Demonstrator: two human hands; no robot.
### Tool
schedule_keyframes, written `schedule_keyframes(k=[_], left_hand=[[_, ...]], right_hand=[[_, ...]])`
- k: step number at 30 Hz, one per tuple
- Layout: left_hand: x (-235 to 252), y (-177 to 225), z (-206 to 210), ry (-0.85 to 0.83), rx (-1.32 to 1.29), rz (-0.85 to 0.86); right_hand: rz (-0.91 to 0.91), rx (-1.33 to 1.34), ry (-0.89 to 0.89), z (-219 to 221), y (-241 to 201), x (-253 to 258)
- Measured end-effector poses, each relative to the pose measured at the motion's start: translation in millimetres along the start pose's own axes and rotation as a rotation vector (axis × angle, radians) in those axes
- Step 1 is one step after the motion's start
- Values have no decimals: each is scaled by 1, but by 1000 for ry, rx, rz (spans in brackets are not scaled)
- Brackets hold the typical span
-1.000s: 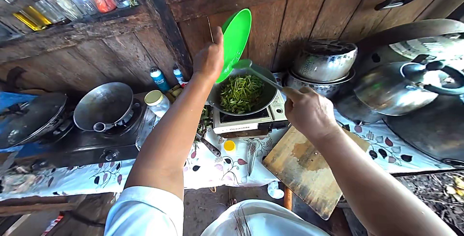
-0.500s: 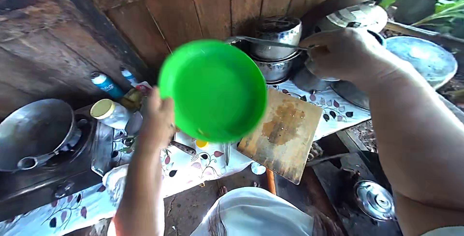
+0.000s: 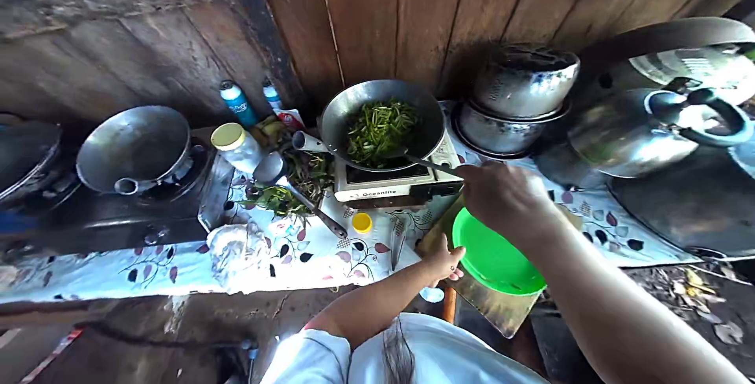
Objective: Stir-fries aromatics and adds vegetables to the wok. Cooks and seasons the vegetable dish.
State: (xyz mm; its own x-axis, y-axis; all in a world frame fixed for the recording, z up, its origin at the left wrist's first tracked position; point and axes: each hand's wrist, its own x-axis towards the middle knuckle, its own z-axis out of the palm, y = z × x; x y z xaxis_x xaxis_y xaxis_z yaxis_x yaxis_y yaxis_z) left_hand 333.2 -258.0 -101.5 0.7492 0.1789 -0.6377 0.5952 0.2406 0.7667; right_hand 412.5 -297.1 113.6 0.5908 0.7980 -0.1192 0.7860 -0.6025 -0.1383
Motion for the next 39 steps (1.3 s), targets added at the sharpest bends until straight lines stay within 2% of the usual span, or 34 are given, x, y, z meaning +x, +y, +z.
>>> schedule_keyframes(k=[2, 5, 8, 10, 12, 15, 18, 20, 23, 26, 27, 29, 32, 34, 36, 38, 39], left_hand=[[-34, -4, -24, 28, 119, 111], [-88, -26, -78, 247, 431, 293], [-110, -57, -122, 433, 589, 92], [-99, -68, -122, 435, 682, -20], [-76, -67, -105, 423, 769, -37], [-39, -53, -78, 394, 878, -57], [-19, -45, -72, 392, 906, -126], [-22, -42, -77, 408, 825, -145], [-40, -34, -73, 372, 716, 44], [-32, -13, -36, 194, 827, 315], [-20, -4, -20, 147, 887, 382], [3, 14, 3, 67, 983, 415], [19, 32, 9, 22, 981, 409], [15, 29, 4, 54, 977, 498], [-7, 9, -9, 157, 961, 684], [-40, -24, -32, 398, 910, 873], [-59, -42, -48, 579, 875, 905]], right_hand=[[1, 91, -1, 19, -3, 18], [-25, 160, 108, 18, 2, 28], [-43, 168, 204, 13, -4, 42], [-33, 173, 160, 17, -18, 59], [-56, 188, 87, 29, -29, 71], [-87, 136, 24, 29, -29, 62], [-102, 55, 73, -1, -13, 35], [-122, 38, 173, -18, -1, 17], [-136, 62, 265, -19, 12, 6], [-58, 75, 111, -1, 15, 19], [-62, 75, 110, 5, 15, 21], [-69, 63, 156, 5, 8, 13], [-100, 37, 215, -3, -6, -7], [-93, 21, 191, 2, -10, -5], [-49, 47, 107, 13, -12, 13], [-37, 102, 115, 26, -5, 34], [-38, 131, 143, 28, -1, 42]])
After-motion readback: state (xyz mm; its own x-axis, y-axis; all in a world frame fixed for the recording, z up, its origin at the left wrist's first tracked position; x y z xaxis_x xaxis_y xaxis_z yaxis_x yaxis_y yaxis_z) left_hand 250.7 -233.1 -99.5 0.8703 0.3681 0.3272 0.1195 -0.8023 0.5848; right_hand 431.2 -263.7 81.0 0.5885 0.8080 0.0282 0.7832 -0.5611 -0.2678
